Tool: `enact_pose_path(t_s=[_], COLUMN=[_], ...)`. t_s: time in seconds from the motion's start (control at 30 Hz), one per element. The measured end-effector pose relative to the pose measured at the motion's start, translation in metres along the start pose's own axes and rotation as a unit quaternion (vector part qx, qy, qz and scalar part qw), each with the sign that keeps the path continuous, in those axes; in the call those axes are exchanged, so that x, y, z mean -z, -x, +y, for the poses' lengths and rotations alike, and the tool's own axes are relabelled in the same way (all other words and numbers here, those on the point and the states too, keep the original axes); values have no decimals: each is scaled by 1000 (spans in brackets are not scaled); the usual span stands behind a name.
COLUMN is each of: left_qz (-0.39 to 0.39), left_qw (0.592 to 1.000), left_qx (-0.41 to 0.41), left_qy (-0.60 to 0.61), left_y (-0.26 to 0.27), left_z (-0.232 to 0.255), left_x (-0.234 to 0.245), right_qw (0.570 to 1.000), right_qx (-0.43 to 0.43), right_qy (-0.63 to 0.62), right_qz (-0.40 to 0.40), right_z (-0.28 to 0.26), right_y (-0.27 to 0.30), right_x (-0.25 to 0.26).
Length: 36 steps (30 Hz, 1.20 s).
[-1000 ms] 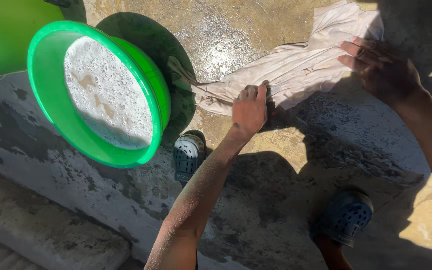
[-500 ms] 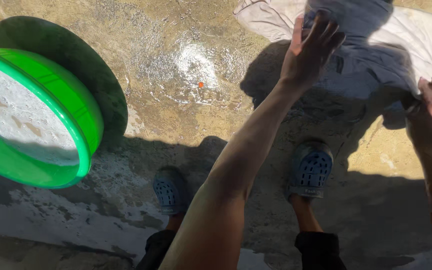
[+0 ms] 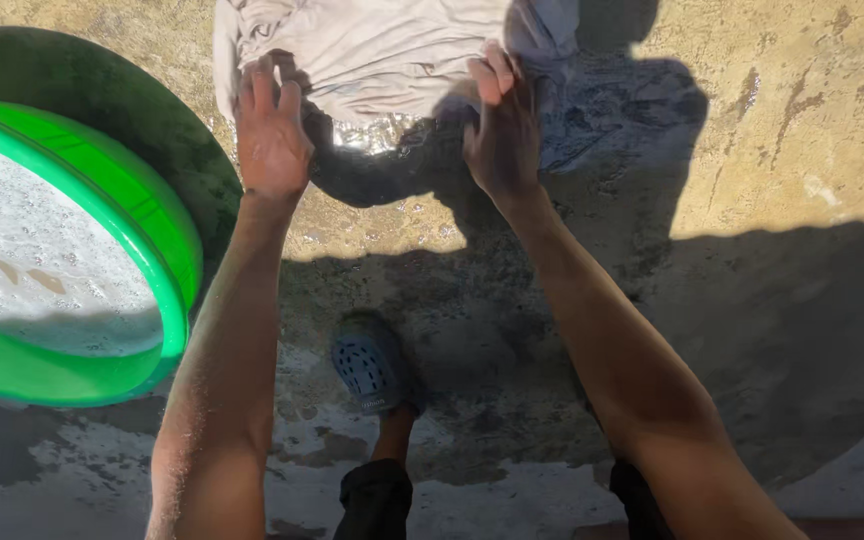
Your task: The person washes a garment by hand using a bucket of soapy water, scrubbing it against a concrete floor and wringing it out several times before discarding the used water on grass.
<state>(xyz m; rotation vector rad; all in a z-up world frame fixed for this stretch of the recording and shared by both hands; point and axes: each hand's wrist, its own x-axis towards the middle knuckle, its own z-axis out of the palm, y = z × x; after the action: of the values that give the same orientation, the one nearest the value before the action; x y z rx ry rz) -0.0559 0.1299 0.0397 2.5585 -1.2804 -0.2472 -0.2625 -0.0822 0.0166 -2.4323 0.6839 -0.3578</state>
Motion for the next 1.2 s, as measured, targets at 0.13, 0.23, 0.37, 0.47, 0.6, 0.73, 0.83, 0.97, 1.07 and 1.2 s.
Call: enact_pose_path(t_s=[0.13,0.23,0.37,0.47,0.6,0.73,0.83,0.97,1.07,1.2], left_qz=[60,74,20,104,122,56,-33,-62,-117,-101], left_qw=[990,967,946,954,944,981,990,964,969,982], left_qx=[105,239,321,280,280,95,-26,-186,-197,-142], left_qy=[79,45,28,22,127,159,136,183,95,78], left_y=[99,157,197,177,101,53,49,61,84,123], left_z=[26,82,188,274,355,393,392,349,277,142], left_x=[7,-23,-59,-91,-145,-184,-186,-184,-161,-91], right_qw=[992,964,907,887,959,957,955,940,932,951], right_qx=[118,222,357,349,176,133,-19,-218,-300,-266], right_qy=[-22,-49,80,219,146,244,288,249,183,118], right_qz=[-39,-140,-208,-208,-168,-88,-71,-81,-92,-104], right_z=[-40,-26,57,129,216,285,280,218,153,49], right_y=[5,31,44,43,72,158,252,320,315,263], right_x=[-31,-9,71,146,238,295,286,245,198,116])
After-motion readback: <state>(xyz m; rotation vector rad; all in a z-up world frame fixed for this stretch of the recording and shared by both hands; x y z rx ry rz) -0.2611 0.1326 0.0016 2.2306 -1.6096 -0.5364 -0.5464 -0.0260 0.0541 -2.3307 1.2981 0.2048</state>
